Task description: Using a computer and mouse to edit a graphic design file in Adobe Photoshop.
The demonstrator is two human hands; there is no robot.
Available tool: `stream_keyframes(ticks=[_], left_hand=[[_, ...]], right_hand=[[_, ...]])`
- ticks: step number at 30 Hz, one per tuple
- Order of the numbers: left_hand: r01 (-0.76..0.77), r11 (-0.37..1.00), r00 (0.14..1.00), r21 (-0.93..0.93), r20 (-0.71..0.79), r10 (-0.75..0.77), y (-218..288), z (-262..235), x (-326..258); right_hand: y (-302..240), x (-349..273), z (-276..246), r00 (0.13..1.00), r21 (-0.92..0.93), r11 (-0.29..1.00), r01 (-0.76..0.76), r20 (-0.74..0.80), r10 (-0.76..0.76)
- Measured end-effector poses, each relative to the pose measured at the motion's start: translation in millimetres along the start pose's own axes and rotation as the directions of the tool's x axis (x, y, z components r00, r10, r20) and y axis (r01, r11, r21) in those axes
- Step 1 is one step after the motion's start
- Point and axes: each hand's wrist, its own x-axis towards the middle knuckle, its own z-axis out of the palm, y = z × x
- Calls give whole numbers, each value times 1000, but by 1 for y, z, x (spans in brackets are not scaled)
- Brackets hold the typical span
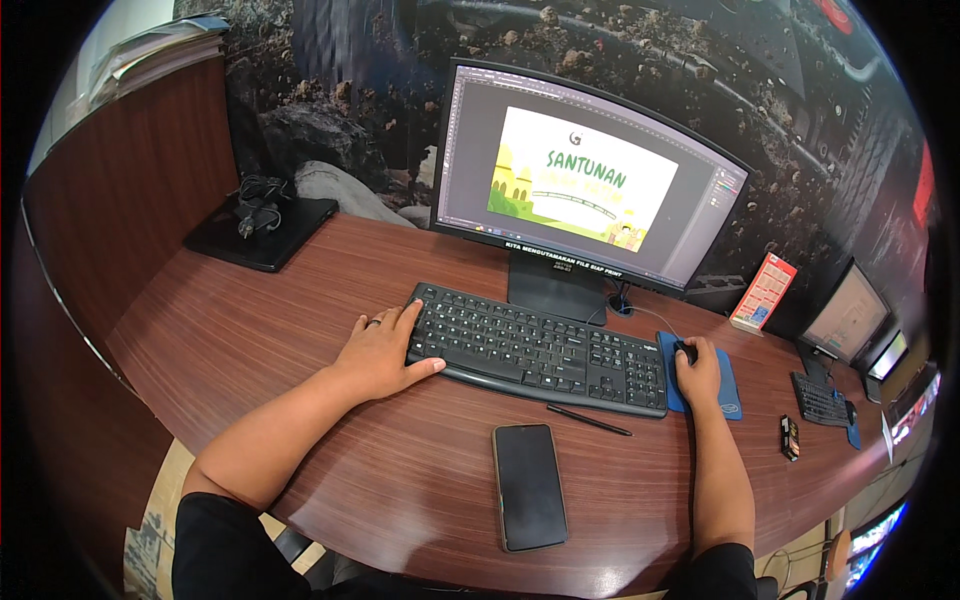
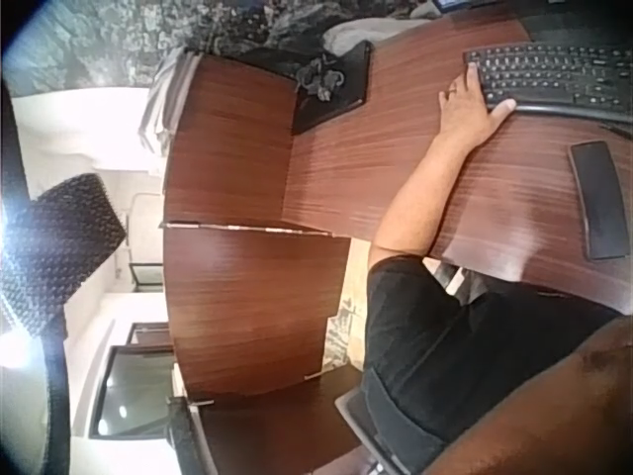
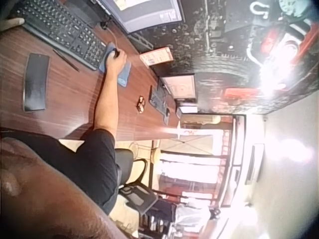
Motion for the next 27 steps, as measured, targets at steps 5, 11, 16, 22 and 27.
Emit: stream_keyframes(ticks=[5, 11, 16, 22, 27], left_hand=[[18, 1000, 1000, -19, 21, -18, 2, -2, 0], [4, 1000, 1000, -4, 1, -4, -4, 4, 2], [7, 1000, 1000, -10, 7, -7, -3, 2, 1], [48, 999, 998, -16, 31, -48, 5, -5, -2], [36, 999, 999, -19, 32, -35, 5, -4, 0]], right_hand=[[3, 0, 0, 1000, 7, 1000, -10, 7, 10], [-6, 0, -3, 999, -2, 1000, -31, 16, 32], [-2, 0, -1, 1000, 9, 1000, -5, 4, 5], [3, 0, 2, 1000, -2, 1000, 2, -14, -2], [5, -2, 3, 999, 30, 999, 17, -43, -16]])
